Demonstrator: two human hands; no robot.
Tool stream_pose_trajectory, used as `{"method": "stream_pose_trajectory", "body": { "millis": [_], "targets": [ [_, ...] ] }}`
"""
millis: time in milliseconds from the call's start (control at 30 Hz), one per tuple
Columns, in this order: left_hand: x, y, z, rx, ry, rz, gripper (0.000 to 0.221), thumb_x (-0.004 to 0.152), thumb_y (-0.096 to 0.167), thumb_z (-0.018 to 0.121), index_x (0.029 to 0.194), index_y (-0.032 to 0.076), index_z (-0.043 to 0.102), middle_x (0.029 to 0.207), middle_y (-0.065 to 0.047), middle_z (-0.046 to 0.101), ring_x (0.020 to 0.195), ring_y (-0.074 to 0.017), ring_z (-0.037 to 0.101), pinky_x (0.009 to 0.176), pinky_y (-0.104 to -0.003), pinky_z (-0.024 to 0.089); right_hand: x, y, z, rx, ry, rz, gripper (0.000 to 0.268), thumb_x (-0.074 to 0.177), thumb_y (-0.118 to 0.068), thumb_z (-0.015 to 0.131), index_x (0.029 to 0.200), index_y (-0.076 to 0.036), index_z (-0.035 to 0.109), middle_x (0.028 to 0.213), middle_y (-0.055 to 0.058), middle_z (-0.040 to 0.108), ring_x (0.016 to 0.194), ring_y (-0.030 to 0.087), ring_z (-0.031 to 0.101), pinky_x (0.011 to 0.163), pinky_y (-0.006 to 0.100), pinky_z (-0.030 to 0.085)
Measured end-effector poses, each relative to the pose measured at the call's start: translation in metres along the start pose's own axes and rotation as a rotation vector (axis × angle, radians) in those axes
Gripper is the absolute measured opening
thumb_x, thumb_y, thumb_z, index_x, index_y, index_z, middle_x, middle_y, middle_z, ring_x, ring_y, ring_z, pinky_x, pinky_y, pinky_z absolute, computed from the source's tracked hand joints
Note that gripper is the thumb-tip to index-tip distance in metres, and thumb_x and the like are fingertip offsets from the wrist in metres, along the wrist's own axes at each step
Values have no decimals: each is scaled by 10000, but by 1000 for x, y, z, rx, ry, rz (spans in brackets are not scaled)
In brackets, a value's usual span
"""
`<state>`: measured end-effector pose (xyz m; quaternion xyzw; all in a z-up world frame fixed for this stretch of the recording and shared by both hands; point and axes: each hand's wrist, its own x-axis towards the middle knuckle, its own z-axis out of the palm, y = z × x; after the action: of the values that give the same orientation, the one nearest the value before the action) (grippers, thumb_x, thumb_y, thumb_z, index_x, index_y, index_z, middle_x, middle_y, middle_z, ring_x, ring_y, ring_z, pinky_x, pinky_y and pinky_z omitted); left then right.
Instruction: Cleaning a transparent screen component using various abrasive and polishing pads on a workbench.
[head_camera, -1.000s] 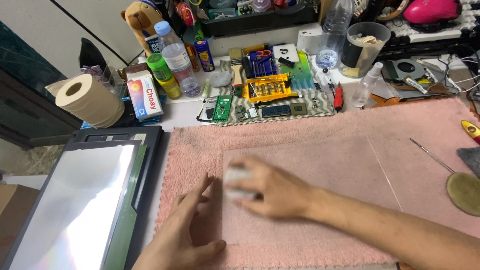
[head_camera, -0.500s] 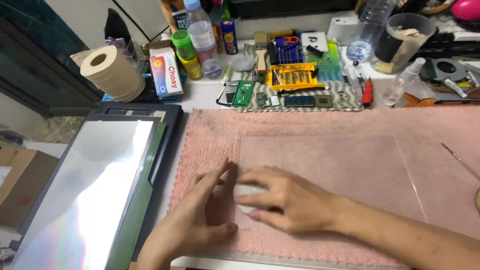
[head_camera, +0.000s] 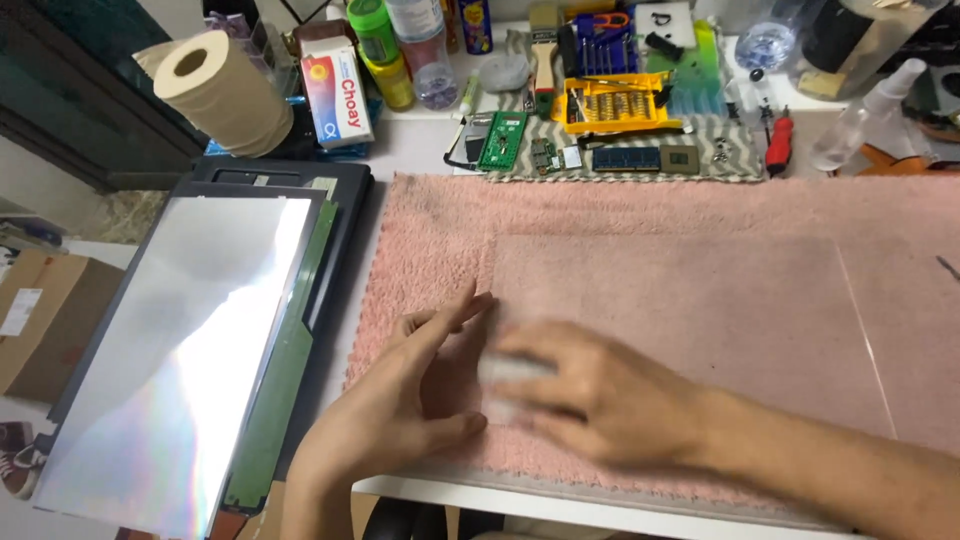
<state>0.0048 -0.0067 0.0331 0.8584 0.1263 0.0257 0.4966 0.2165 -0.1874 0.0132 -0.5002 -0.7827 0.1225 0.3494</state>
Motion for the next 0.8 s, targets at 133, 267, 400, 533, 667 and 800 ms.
{"method": "stream_pose_trajectory", "body": {
  "millis": [133,267,400,533,667,800],
  "targets": [
    [0,1,-2,5,-42,19,1241,820,60,862,1848,168,174,1833,-134,493,1618,-315,447,1319,-468,332,3,2,-5,-1,-48,32,353,1111,-199,724,1456,-125,744,1477,278,720,1294,406,729,1133,546,636],
    [-1,1,-2,2,-86,-40,1371,792,111,1016,1851,236,156,1899,-43,435,1626,-291,398,1315,-453,278,-1,-2,0,2,-25,10,293,1073,-157,762,1336,-32,796,1458,290,707,1373,456,671,1201,607,554],
    [0,2,0,13,-81,-107,1521,674,145,1123,1854,256,169,1895,10,451,1608,-293,356,1312,-493,251,6,14,-7,0,-21,20,296,1120,-190,698,1368,-50,777,1515,270,707,1381,384,702,1239,544,575],
    [-1,-2,3,-39,-63,-61,1533,663,50,1087,1857,209,138,1873,-88,431,1640,-293,301,1364,-494,173,3,-4,-12,8,-119,129,315,1114,-201,689,1371,-53,794,1579,266,662,1450,412,626,1241,574,538],
    [-1,2,3,12,-44,-13,1473,715,132,1100,1847,200,159,1873,-17,475,1617,-282,381,1332,-457,263,1,11,-14,24,-116,-51,317,1099,-169,728,1373,-19,779,1529,307,672,1459,487,629,1263,646,499],
    [-1,-4,3,41,-51,-14,1404,762,104,1024,1849,208,143,1886,-13,463,1557,-300,423,1304,-488,283,0,-3,-9,29,-178,-125,266,1131,-93,677,1355,12,774,1464,354,725,1361,493,694,1223,607,564]
  ]
}}
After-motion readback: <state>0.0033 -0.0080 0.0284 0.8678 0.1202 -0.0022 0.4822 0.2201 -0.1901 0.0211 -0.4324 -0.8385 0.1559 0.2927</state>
